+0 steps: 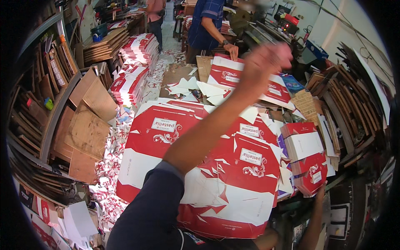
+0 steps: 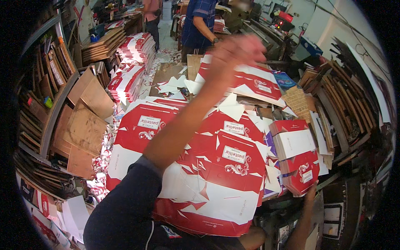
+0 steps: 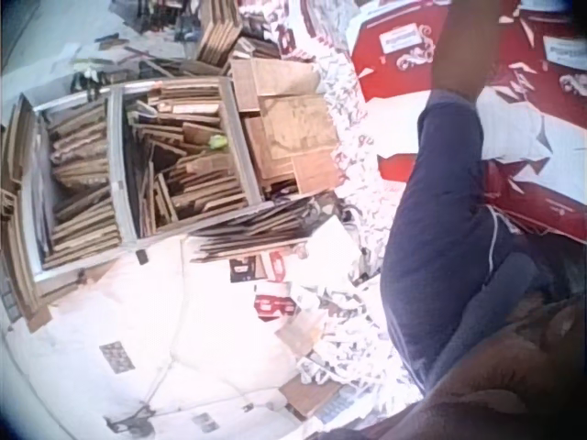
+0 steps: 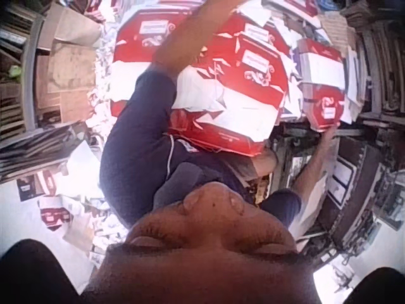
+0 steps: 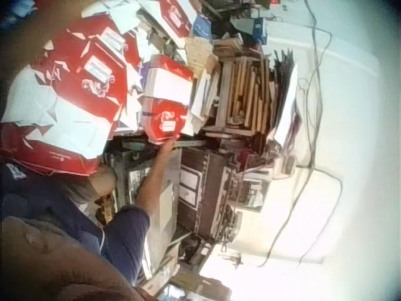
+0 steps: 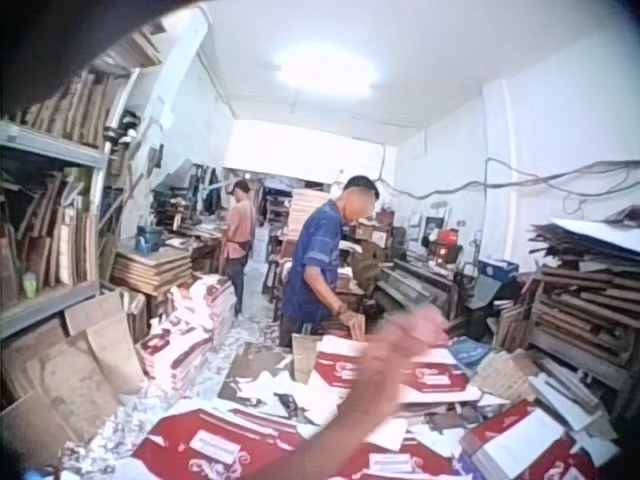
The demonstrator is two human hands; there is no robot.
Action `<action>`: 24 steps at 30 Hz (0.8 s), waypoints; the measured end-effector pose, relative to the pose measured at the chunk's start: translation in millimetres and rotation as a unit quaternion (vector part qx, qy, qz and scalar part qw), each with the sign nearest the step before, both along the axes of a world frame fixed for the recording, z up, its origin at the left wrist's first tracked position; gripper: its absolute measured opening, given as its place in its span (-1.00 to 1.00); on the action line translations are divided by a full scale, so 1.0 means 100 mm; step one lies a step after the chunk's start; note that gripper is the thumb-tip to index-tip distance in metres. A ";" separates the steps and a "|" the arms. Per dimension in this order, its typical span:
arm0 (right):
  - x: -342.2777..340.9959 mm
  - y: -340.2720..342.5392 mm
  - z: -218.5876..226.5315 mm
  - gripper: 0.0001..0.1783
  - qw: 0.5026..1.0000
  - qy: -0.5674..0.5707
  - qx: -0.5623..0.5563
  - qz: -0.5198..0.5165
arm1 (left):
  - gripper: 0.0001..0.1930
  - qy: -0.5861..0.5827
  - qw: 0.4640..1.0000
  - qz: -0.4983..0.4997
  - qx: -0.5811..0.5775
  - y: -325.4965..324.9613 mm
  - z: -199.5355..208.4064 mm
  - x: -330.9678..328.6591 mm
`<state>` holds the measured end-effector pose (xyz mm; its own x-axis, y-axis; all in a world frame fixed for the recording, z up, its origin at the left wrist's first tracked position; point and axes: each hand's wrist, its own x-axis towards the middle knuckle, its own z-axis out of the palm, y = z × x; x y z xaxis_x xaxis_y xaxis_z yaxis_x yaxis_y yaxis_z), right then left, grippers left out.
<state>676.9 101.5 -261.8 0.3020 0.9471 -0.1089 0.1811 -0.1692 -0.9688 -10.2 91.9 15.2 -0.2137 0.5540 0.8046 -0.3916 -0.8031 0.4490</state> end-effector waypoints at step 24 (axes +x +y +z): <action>-4.76 -0.82 1.40 -0.63 0.893 -0.209 0.205 0.341 | -0.06 0.093 0.718 0.327 -0.607 -3.29 -2.37 -2.73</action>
